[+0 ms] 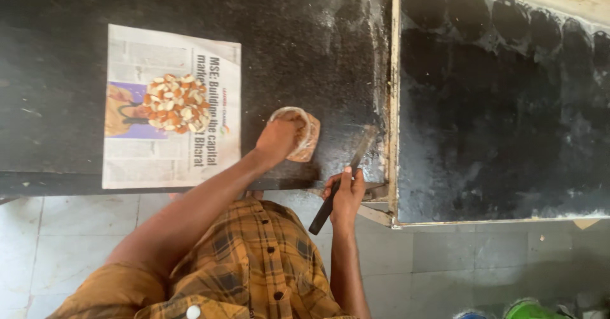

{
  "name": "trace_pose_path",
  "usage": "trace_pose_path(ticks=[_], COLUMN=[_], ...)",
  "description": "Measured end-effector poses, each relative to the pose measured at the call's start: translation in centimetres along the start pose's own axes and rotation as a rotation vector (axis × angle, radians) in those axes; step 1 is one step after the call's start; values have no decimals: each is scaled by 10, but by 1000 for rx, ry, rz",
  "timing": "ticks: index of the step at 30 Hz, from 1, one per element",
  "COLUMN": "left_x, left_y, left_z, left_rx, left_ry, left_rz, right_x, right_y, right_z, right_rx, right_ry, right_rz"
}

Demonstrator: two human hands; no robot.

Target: The person slices nuts using a knife, placing the sliced pieces onto a piece of newspaper. They take whole nuts from a small container, hold them against the blade to slice them, and clear the newspaper periodically.

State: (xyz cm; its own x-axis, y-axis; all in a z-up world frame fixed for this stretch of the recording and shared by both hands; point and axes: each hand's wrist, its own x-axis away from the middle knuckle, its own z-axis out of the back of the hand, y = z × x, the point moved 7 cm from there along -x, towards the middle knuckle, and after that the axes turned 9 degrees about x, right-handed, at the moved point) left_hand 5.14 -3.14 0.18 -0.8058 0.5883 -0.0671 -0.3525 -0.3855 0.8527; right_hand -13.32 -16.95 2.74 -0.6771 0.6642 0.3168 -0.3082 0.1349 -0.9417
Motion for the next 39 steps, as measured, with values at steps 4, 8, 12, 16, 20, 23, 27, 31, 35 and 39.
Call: trace_pose_path(ticks=[4,8,12,16,20,23,27,31,35,39], left_x=[3,8,15,21,30,35,46,63,81,98], left_y=[2,5,6,-5,-14,-21,-18,5,28,29], left_z=[0,7,15,19,25,19,33,66,103,136], left_rx=[24,114,199,317,458,1047,1293,1515,1641,1625], left_ry=[16,60,152,218,258,232,213,221,279,421], left_rz=[80,83,91,201,257,334,380,322,306,312], right_x=[-13,-23,-32,-32,-26,-17,1,22,43,67], right_y=[3,-1,-2,-1,-4,-15,-48,-88,-121,-142], right_z=[10,20,19,12,-6,-30,-83,-136,-175,-208], right_rx=[-8,45,3,14,68,157,195,289,401,422], right_ry=[-44,-85,-111,-145,-185,-247,-463,-568,-559,-576], right_rz=[-24,28,36,27,-25,-25,130,329,480,627])
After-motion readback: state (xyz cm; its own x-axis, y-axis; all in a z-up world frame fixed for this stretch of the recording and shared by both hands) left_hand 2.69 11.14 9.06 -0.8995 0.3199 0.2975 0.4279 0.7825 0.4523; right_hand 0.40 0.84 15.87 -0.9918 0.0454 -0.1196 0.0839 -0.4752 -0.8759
